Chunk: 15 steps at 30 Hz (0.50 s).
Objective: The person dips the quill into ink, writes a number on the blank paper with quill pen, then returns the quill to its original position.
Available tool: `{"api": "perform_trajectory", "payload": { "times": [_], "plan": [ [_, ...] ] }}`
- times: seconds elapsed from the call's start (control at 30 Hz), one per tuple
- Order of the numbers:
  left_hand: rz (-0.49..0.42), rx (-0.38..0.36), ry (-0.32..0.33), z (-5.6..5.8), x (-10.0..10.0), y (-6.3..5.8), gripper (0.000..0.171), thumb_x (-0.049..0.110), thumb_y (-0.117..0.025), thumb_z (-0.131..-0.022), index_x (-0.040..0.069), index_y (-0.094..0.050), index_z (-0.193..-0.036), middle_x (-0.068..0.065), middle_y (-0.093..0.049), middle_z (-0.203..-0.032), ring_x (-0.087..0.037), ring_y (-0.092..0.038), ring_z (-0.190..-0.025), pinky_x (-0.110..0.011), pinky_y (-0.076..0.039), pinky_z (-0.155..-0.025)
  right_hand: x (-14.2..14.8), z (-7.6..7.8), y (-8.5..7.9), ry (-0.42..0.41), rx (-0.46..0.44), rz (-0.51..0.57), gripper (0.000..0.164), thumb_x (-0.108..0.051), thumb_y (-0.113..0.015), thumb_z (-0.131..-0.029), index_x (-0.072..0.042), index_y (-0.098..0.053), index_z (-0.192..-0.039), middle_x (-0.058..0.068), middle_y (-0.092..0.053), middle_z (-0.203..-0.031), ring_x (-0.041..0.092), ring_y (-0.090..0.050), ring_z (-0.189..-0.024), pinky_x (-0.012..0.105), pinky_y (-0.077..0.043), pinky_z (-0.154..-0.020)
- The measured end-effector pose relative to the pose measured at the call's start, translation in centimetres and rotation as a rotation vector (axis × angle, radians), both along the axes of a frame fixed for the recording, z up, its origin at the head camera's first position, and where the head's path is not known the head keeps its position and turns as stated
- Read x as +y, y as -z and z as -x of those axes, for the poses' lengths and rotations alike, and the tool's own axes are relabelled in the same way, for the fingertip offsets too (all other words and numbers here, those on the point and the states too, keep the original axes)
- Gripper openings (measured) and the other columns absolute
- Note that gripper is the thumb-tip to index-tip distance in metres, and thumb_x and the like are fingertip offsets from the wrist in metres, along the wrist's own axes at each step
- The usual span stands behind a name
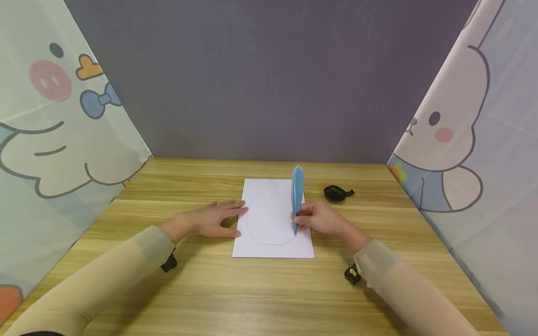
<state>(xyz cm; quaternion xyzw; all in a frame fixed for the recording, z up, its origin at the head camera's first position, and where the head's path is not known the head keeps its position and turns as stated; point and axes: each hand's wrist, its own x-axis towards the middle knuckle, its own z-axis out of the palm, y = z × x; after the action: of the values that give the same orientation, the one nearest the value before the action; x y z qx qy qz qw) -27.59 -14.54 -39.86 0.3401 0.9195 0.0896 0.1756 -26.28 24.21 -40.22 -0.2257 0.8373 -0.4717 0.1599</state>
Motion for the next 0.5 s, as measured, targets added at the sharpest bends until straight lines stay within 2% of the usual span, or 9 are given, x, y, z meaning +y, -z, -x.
{"api": "perform_trajectory", "payload": {
  "times": [0.3, 0.5],
  "plan": [
    [0.003, -0.004, -0.002, -0.03, 0.08, -0.11, 0.089, 0.072, -0.055, -0.106, 0.029, -0.024, -0.177, 0.004, -0.011, -0.187, -0.031, -0.01, -0.174, -0.074, -0.011, -0.134, 0.48, 0.62, 0.03, 0.036, -0.045, 0.032, 0.024, -0.004, -0.069, -0.107, 0.014, -0.075, -0.121, 0.025, -0.081, -0.111, 0.019, -0.079, -0.093, 0.034, -0.068, -0.085],
    [0.004, -0.005, -0.001, 0.08, 0.02, -0.06, 0.09, 0.073, -0.055, -0.105, 0.029, -0.024, -0.177, 0.004, -0.011, -0.187, -0.032, -0.01, -0.174, -0.074, -0.011, -0.134, 0.65, 1.04, -0.21, 0.077, -0.022, 0.004, 0.023, -0.007, -0.07, -0.107, 0.012, -0.077, -0.119, 0.021, -0.083, -0.105, 0.021, -0.081, -0.091, 0.035, -0.069, -0.082]
  ]
}}
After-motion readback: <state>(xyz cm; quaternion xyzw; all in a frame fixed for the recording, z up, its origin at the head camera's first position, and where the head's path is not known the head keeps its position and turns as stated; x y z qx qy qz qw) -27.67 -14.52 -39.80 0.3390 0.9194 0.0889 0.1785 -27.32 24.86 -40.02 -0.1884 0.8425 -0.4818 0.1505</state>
